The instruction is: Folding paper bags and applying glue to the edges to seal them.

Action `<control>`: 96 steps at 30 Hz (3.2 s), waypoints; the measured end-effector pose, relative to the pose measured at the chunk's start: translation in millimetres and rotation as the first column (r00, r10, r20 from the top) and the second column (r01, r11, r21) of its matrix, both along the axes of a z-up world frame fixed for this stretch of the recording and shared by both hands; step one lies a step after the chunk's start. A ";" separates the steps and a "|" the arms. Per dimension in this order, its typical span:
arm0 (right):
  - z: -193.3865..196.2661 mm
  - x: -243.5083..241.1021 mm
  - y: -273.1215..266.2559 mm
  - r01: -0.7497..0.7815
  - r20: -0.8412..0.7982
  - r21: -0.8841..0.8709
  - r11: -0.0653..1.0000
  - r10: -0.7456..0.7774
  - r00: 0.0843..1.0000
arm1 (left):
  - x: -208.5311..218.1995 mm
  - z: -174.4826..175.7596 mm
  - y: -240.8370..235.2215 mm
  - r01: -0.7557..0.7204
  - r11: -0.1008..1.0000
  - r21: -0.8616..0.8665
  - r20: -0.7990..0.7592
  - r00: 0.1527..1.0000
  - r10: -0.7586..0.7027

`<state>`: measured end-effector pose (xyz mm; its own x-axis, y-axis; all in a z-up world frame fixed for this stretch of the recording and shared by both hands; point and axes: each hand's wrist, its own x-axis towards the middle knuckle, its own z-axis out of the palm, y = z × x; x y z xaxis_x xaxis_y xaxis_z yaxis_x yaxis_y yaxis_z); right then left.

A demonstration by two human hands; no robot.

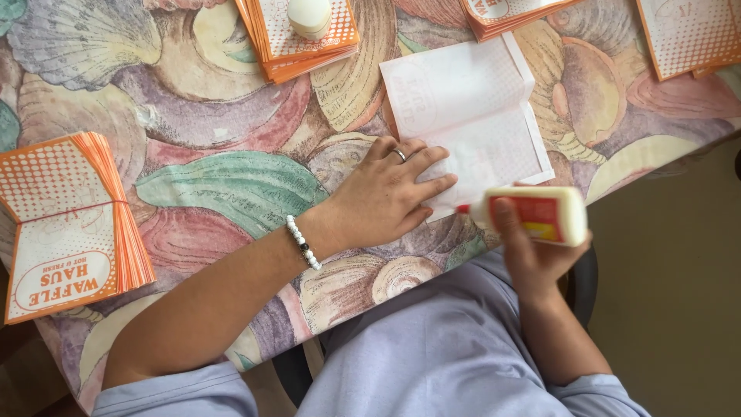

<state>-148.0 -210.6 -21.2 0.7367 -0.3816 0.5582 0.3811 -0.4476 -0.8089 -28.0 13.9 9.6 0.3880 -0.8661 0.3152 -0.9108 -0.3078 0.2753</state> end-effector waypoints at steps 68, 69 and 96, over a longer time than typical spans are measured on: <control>17.9 22.6 -98.4 0.446 -0.242 0.440 0.780 -0.375 0.895 | 2.2 5.5 -1.3 -0.012 1.000 0.003 -0.008 1.000 0.012; 23.1 24.0 -106.3 0.407 -0.289 0.579 0.706 -0.289 0.913 | 2.2 5.2 -1.8 -0.011 1.000 0.004 -0.013 1.000 0.011; 67.5 119.5 -58.6 -0.312 -0.404 0.299 0.902 0.416 0.815 | -10.5 17.0 -6.4 -0.106 0.993 -0.053 0.138 0.984 0.112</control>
<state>-28.5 -269.1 46.4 0.9921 -0.1034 0.0711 0.0551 -0.1501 -0.9871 -38.6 7.5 26.6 0.4286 -0.8045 0.4111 -0.9029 -0.3976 0.1631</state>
